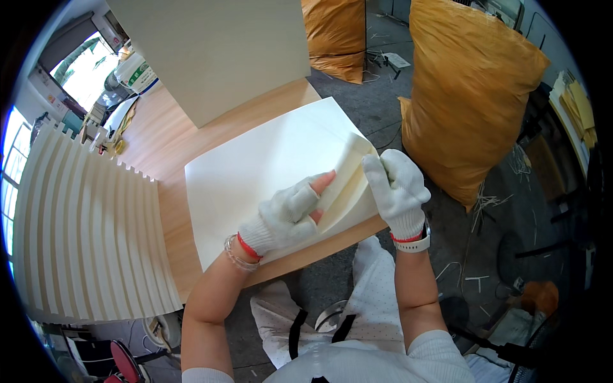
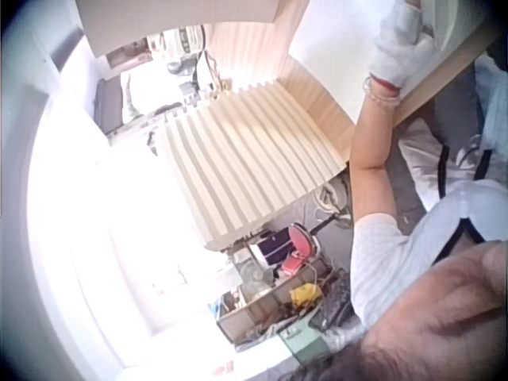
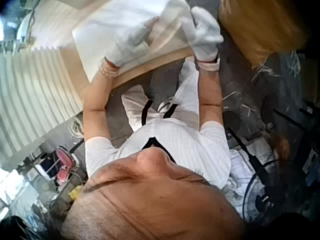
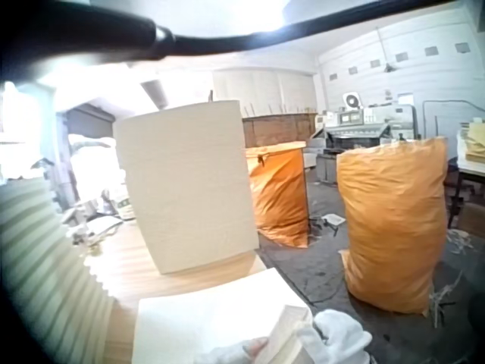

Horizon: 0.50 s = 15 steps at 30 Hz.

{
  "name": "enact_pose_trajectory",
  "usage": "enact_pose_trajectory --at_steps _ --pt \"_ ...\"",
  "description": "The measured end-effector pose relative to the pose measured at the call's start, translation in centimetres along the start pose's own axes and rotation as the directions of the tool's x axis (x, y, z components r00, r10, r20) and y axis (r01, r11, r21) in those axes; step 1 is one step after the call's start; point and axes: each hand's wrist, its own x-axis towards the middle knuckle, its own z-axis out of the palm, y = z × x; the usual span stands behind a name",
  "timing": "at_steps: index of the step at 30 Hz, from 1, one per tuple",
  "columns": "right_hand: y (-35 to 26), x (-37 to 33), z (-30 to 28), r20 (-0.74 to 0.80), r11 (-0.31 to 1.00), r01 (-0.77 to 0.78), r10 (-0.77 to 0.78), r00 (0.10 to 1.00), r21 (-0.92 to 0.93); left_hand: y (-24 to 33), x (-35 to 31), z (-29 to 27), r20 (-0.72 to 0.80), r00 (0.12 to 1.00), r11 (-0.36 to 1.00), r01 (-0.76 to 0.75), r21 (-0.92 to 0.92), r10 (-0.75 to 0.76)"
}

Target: The person folds an edge of a white foam board by hand and places it on top of a stack of similar boards on a wooden table.

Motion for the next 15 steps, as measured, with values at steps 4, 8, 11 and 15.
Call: enact_pose_trajectory --at_steps 4,8,11,15 --pt "0.1 -0.1 0.3 0.037 0.984 0.017 -0.011 0.999 -0.179 -0.6 0.6 0.2 0.044 0.989 0.990 -0.141 -0.026 0.142" --pt "0.1 -0.1 0.2 0.082 0.972 -0.001 0.021 0.996 -0.236 -0.2 0.5 0.6 0.034 0.999 1.000 -0.028 -0.006 0.029" --pt "0.0 -0.1 0.2 0.072 0.984 -0.040 0.053 0.996 -0.175 -1.2 0.5 0.5 0.029 0.998 0.994 -0.052 -0.092 0.054" --pt "-0.4 -0.4 0.4 0.045 0.967 -0.236 0.233 0.971 0.092 -0.6 0.4 0.6 -0.019 0.998 0.998 -0.058 -0.014 0.058"
